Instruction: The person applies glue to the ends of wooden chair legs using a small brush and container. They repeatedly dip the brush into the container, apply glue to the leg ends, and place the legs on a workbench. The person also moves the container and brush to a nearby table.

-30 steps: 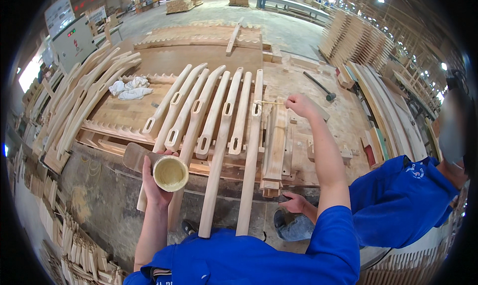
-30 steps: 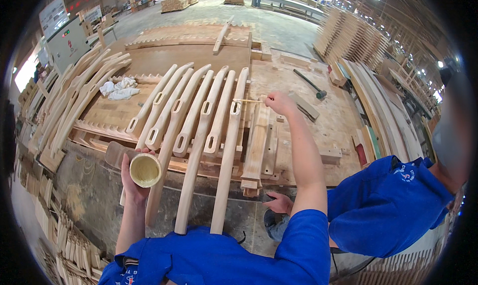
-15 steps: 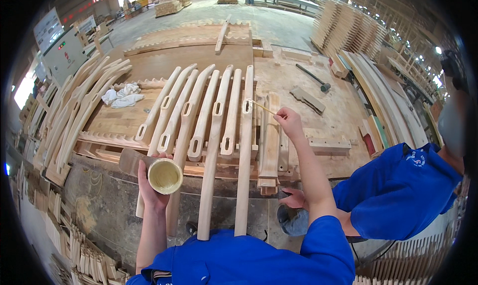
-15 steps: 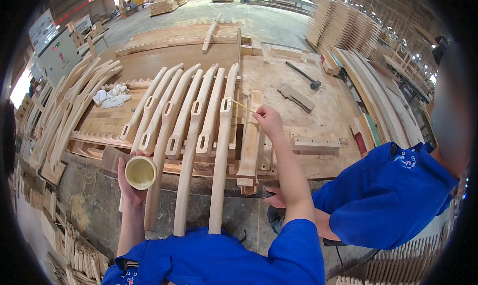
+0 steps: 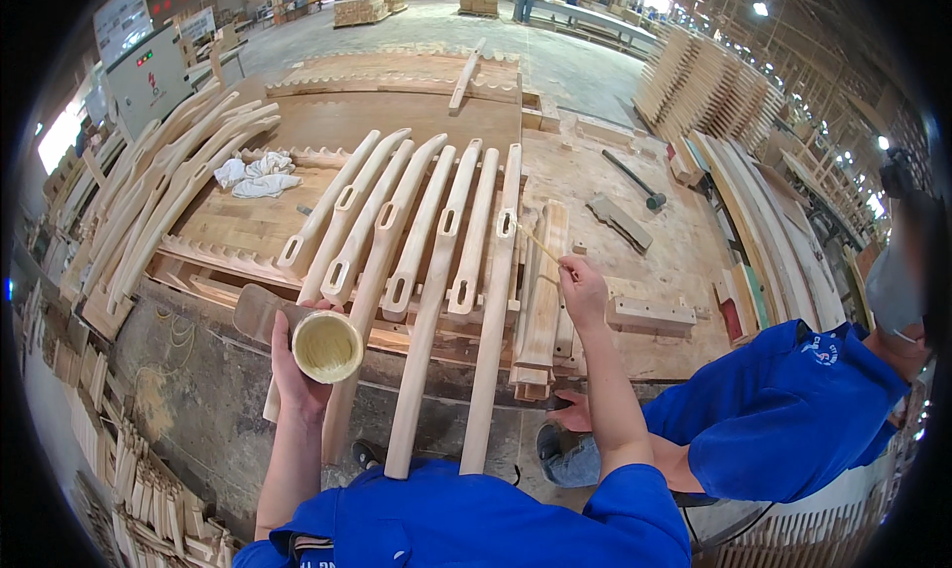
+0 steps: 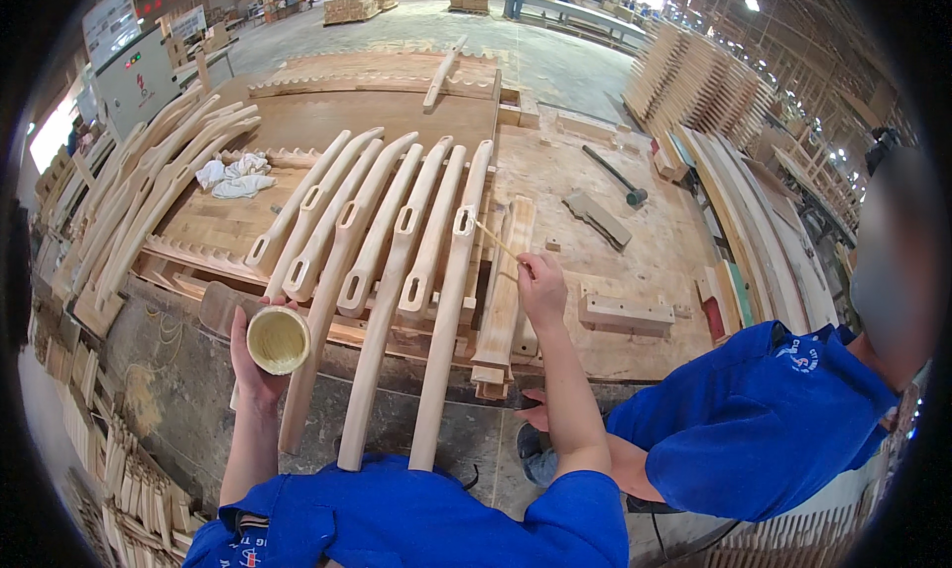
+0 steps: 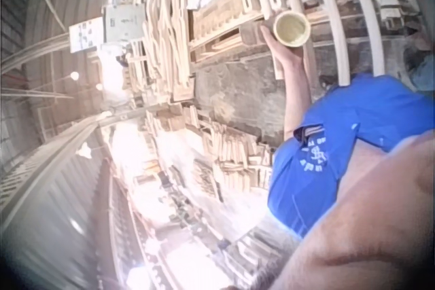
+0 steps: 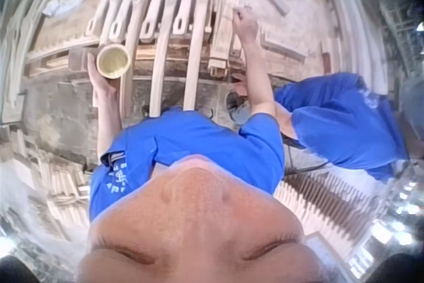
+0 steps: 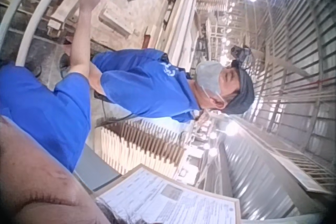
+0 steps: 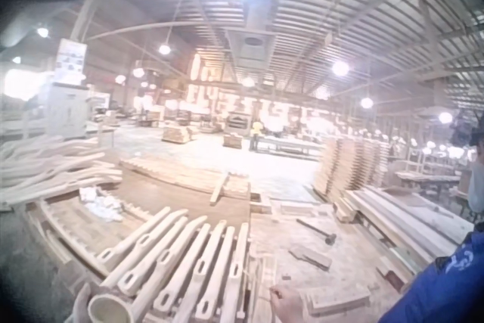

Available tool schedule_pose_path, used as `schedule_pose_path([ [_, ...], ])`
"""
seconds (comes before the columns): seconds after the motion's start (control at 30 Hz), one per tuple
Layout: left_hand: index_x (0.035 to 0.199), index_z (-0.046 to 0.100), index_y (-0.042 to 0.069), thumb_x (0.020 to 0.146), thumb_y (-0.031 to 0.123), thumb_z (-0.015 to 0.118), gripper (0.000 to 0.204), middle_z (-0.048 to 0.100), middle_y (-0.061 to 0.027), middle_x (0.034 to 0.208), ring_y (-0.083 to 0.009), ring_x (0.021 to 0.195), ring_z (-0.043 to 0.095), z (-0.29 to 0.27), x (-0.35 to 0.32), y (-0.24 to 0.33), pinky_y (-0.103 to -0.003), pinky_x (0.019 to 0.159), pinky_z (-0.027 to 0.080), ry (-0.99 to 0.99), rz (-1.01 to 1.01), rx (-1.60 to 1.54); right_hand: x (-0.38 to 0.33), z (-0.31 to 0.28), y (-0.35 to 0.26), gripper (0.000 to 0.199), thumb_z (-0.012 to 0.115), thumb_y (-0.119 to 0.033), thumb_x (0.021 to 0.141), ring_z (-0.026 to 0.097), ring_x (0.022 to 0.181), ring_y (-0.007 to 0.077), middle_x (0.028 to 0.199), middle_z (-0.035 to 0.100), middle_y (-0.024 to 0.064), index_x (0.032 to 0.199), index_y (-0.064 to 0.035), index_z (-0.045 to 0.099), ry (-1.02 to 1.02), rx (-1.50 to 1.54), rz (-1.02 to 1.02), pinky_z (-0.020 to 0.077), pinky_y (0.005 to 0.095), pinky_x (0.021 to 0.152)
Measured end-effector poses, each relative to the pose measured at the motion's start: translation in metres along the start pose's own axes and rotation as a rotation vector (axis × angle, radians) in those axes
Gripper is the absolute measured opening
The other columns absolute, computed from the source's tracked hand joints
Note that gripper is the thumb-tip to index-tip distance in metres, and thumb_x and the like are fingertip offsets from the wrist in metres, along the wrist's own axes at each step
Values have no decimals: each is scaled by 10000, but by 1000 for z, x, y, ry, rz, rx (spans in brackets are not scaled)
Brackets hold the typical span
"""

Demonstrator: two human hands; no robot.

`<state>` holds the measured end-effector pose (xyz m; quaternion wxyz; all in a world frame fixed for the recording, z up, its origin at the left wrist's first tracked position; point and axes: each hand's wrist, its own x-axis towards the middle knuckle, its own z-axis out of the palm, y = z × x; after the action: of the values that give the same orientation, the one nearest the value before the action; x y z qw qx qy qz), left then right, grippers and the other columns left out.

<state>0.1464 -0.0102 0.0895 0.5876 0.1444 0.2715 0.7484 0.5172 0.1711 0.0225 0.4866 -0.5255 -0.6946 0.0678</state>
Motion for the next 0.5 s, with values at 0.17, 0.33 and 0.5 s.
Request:
schedule_pose_path([
  [0.17, 1100, 492, 72, 994, 393, 329, 375, 575, -96, 1088, -256, 1106, 546, 5, -4, -1, -389, 916, 487, 36, -1, 0, 10, -10, -11, 128, 603, -143, 817, 602, 775, 281, 850, 593, 64, 927, -134, 667, 1, -220, -33, 489, 378, 671],
  [0.33, 1100, 491, 67, 992, 393, 337, 376, 578, -98, 1090, -256, 1099, 549, 6, -4, 0, -392, 920, 483, 63, 4, 7, 32, -13, -14, 133, 600, -167, 816, 604, 815, 269, 844, 602, 63, 926, -147, 672, -45, -239, -81, 493, 388, 674],
  [0.5, 1103, 487, 56, 989, 395, 342, 386, 582, -104, 1099, -253, 1092, 553, 6, -8, 1, -397, 923, 481, 91, 5, 25, 64, -15, -23, 107, 602, -161, 805, 607, 816, 272, 820, 600, 62, 892, -163, 663, -173, -412, -150, 500, 395, 671],
])
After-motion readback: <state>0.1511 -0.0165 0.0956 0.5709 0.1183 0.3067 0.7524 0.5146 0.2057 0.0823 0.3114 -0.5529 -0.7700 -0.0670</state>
